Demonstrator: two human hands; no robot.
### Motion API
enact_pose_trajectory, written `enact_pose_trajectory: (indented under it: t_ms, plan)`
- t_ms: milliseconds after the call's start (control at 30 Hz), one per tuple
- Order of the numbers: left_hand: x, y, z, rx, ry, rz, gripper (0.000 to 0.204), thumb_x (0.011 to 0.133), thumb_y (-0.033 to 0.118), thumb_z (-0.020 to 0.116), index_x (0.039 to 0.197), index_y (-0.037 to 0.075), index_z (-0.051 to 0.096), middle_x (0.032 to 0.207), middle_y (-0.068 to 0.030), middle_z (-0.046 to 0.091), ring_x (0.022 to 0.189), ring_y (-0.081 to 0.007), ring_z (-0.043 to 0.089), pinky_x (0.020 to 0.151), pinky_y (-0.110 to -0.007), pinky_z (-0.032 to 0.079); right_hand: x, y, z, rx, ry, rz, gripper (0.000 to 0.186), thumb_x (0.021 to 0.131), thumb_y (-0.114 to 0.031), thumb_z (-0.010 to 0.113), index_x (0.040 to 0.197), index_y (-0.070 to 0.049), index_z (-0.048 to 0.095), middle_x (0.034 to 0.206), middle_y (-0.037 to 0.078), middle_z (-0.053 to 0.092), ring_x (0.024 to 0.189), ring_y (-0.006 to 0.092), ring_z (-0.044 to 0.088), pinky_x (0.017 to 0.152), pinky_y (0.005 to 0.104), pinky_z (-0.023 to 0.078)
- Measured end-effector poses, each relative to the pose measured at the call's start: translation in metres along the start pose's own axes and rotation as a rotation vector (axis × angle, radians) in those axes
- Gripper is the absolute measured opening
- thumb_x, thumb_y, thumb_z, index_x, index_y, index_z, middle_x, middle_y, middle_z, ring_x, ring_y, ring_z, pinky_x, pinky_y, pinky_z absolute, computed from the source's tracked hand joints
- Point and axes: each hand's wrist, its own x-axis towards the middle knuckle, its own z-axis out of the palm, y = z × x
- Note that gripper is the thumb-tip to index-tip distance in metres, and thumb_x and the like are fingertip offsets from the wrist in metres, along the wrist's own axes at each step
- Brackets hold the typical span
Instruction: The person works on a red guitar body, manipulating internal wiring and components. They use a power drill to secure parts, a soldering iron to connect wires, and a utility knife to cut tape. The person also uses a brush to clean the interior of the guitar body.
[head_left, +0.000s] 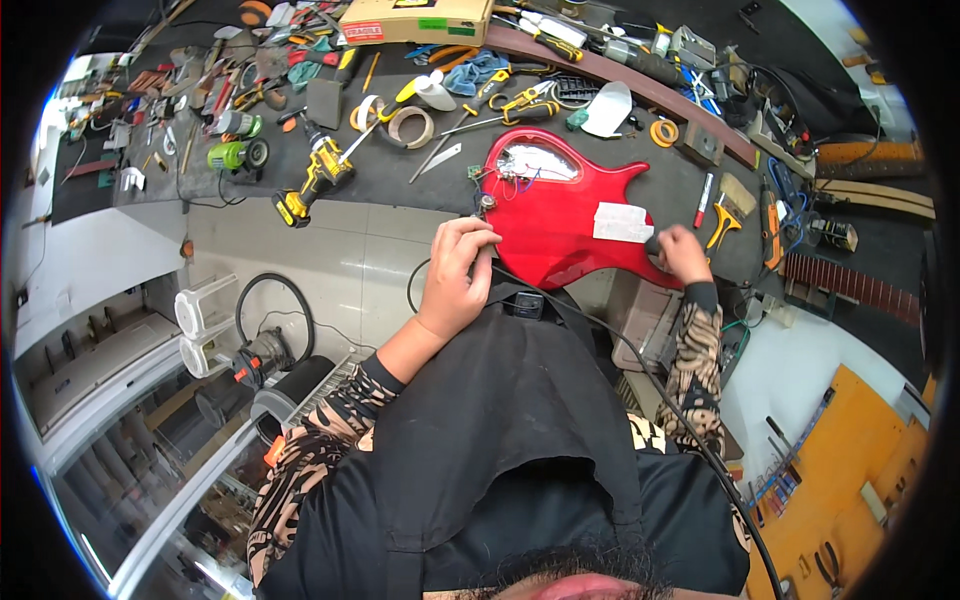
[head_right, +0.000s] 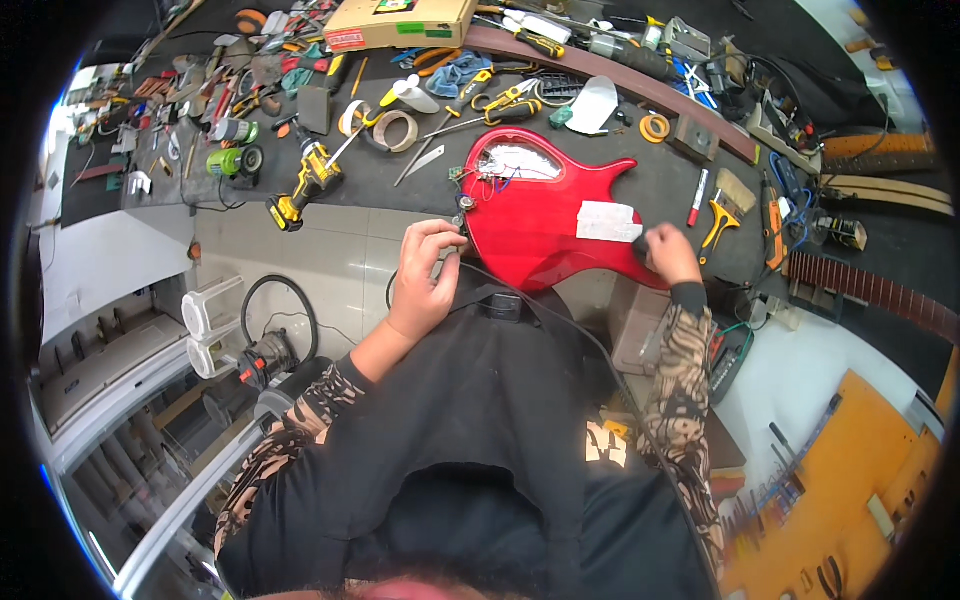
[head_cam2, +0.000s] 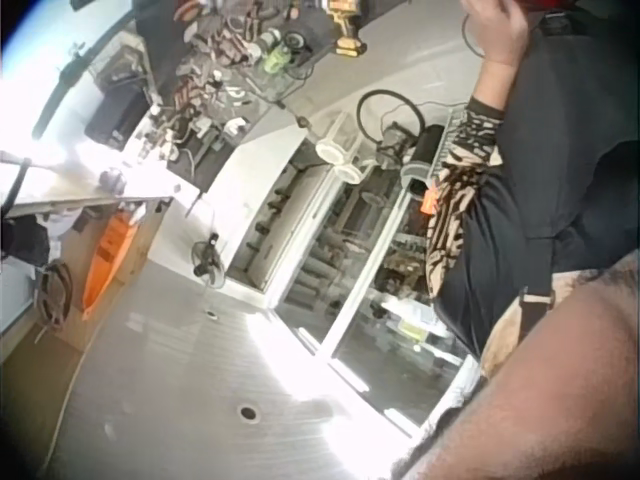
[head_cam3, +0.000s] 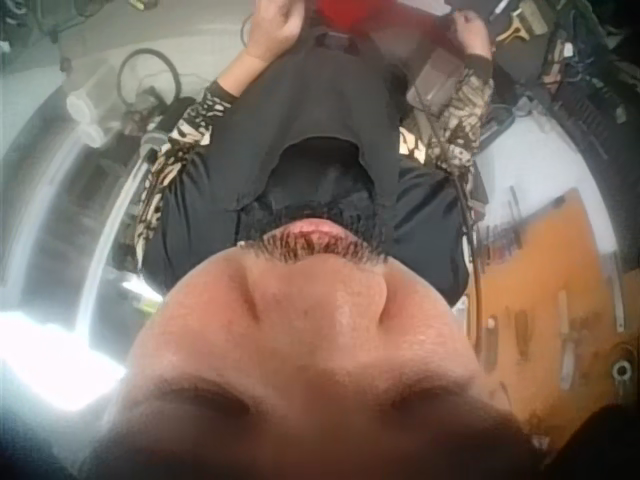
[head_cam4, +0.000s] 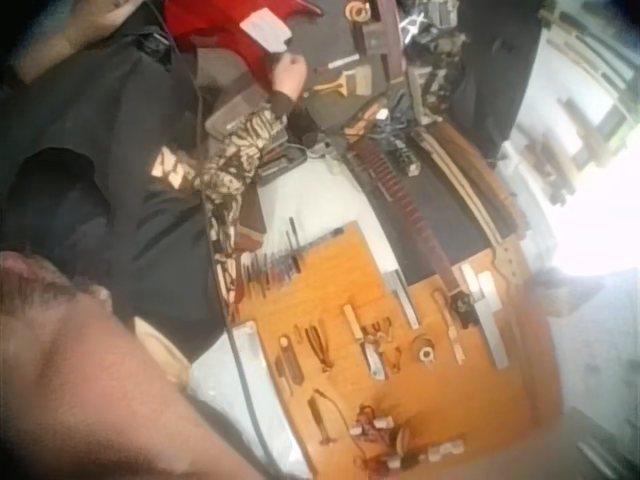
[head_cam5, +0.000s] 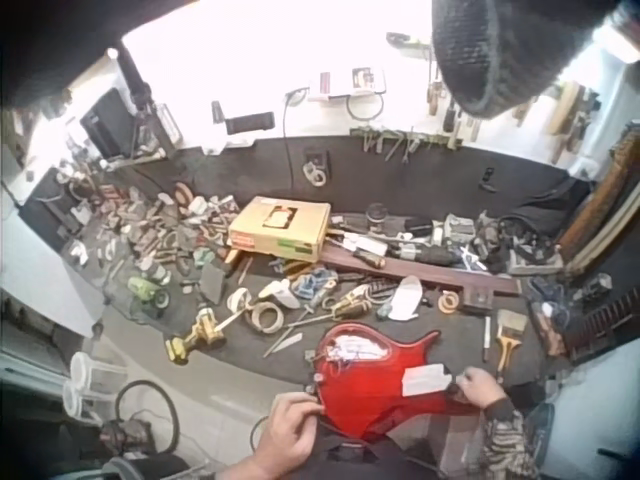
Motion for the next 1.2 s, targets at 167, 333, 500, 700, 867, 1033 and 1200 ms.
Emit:
enact_pose_trajectory:
  t_ms: [167, 333, 500, 700, 867, 1033, 1200]
  plan:
    - [0.021, -0.017, 0.010, -0.159, -0.159, 0.070, 0.027, 0.090, -0.013, 0.067, 0.112, 0.002, 0.070, 0.118, -0.0157, 0.067, 0.110, -0.0348, 0.067, 0.095, -0.042, 0.055, 0.081, -0.013, 0.016, -0.260, 0.136, -0.003, 0.029, 0.103, -0.023, 0.058, 0.110, 0.001, 0.074, 0.103, 0.027, 0.078, 0.102, 0.0437, 0.076, 0.094, 0.0510, 0.057]
    - [0.027, -0.054, -0.012, -0.218, -0.292, -0.011, 0.028, 0.085, -0.012, 0.067, 0.109, 0.002, 0.069, 0.114, -0.0132, 0.067, 0.109, -0.0348, 0.067, 0.097, -0.044, 0.054, 0.116, -0.028, 0.021, -0.324, -0.038, 0.249, 0.037, 0.102, -0.023, 0.061, 0.124, 0.006, 0.067, 0.116, 0.033, 0.075, 0.115, 0.0478, 0.072, 0.100, 0.0490, 0.056]
    - [0.036, -0.089, -0.037, -0.239, -0.345, -0.043, 0.029, 0.082, -0.013, 0.067, 0.106, 0.002, 0.069, 0.111, -0.0131, 0.067, 0.106, -0.0353, 0.066, 0.094, -0.044, 0.054, 0.125, -0.019, 0.013, -0.463, -0.125, 0.246, 0.039, 0.099, -0.017, 0.064, 0.130, 0.007, 0.062, 0.125, 0.033, 0.073, 0.121, 0.0482, 0.070, 0.102, 0.0493, 0.055]
    - [0.052, -0.120, -0.059, -0.237, -0.404, -0.017, 0.029, 0.080, -0.014, 0.066, 0.105, 0.002, 0.068, 0.109, -0.0130, 0.066, 0.104, -0.0354, 0.066, 0.092, -0.045, 0.054, 0.132, -0.054, 0.015, -0.564, -0.215, 0.417, 0.048, 0.094, -0.010, 0.054, 0.138, 0.010, 0.063, 0.138, 0.037, 0.067, 0.136, 0.0487, 0.064, 0.112, 0.0479, 0.052]
    - [0.063, -0.138, -0.071, -0.245, -0.446, -0.039, 0.028, 0.080, -0.014, 0.066, 0.104, 0.001, 0.068, 0.109, -0.0130, 0.066, 0.103, -0.0352, 0.066, 0.091, -0.044, 0.054, 0.130, -0.063, 0.019, -0.559, -0.154, 0.443, 0.048, 0.091, -0.009, 0.054, 0.133, 0.013, 0.064, 0.135, 0.038, 0.068, 0.132, 0.0500, 0.066, 0.109, 0.0491, 0.054]
    - [0.069, -0.150, -0.072, -0.260, -0.499, -0.059, 0.027, 0.081, -0.013, 0.066, 0.104, 0.001, 0.068, 0.109, -0.0127, 0.067, 0.104, -0.0350, 0.066, 0.092, -0.044, 0.054, 0.127, -0.067, 0.021, -0.491, -0.130, 0.457, 0.043, 0.091, -0.007, 0.053, 0.125, 0.016, 0.065, 0.121, 0.038, 0.073, 0.107, 0.0475, 0.077, 0.093, 0.0504, 0.061]
    - [0.075, -0.161, -0.067, -0.265, -0.556, -0.074, 0.024, 0.086, -0.014, 0.065, 0.104, 0.000, 0.068, 0.107, -0.0132, 0.068, 0.102, -0.0343, 0.067, 0.093, -0.043, 0.054, 0.135, -0.067, 0.017, -0.433, -0.244, 0.538, 0.044, 0.094, -0.001, 0.046, 0.133, 0.018, 0.055, 0.116, 0.037, 0.073, 0.091, 0.0448, 0.080, 0.076, 0.0499, 0.063]
